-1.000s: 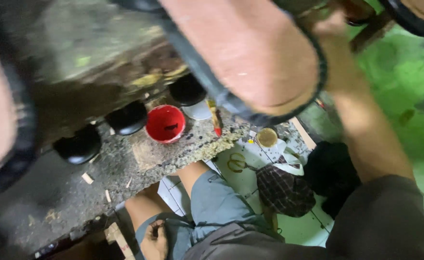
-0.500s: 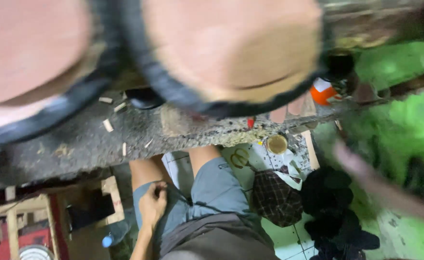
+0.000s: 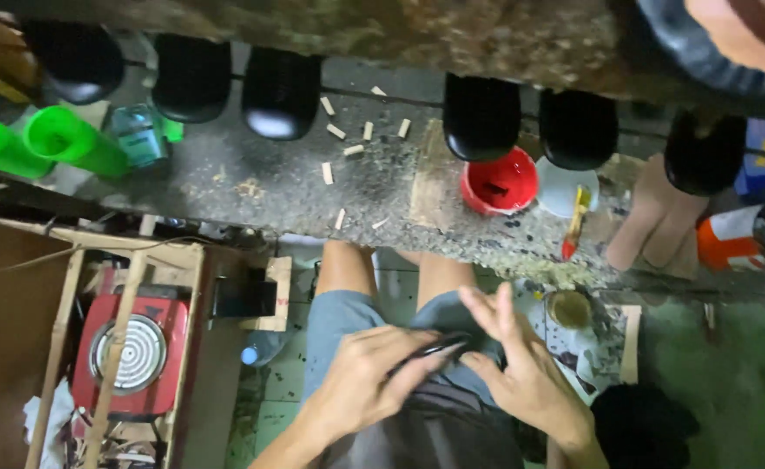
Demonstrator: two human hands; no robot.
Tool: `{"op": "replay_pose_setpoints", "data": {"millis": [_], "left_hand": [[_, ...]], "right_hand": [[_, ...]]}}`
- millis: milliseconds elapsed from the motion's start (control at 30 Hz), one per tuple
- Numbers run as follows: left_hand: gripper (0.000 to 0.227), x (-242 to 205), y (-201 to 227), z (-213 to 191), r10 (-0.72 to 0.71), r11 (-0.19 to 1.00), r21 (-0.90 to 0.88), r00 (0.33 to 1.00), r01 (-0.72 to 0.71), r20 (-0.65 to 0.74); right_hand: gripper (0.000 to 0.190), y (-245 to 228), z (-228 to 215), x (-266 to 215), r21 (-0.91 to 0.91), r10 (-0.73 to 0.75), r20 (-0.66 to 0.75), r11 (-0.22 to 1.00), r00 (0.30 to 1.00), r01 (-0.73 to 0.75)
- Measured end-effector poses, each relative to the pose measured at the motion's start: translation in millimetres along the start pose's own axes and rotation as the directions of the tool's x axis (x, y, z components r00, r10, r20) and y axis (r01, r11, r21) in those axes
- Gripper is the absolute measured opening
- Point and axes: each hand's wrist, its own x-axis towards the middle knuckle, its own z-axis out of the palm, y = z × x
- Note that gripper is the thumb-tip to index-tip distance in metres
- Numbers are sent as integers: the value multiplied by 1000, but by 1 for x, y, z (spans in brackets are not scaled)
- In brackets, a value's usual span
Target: Assembling shoe straps by threading them through pre-cut slots in the sole and securing them manually.
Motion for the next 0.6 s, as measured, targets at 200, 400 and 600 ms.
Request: {"op": "replay_pose_setpoints", "data": {"millis": [200,400,600], "left_hand": [[30,-10,-82,-46,320,848,513,899,-132,-298],[58,-22,-202,-101,179,634,767,944,104,-276],[78,-46,-206,-89,-96,525,805,959,277,-267]], "right_hand": [[81,16,20,9,-49,290,19,956,957,-289],[76,29,40,2,-133,538,267,843,800,-522],[76,56,51,-18,-212,660,316,750,682,-627]]}}
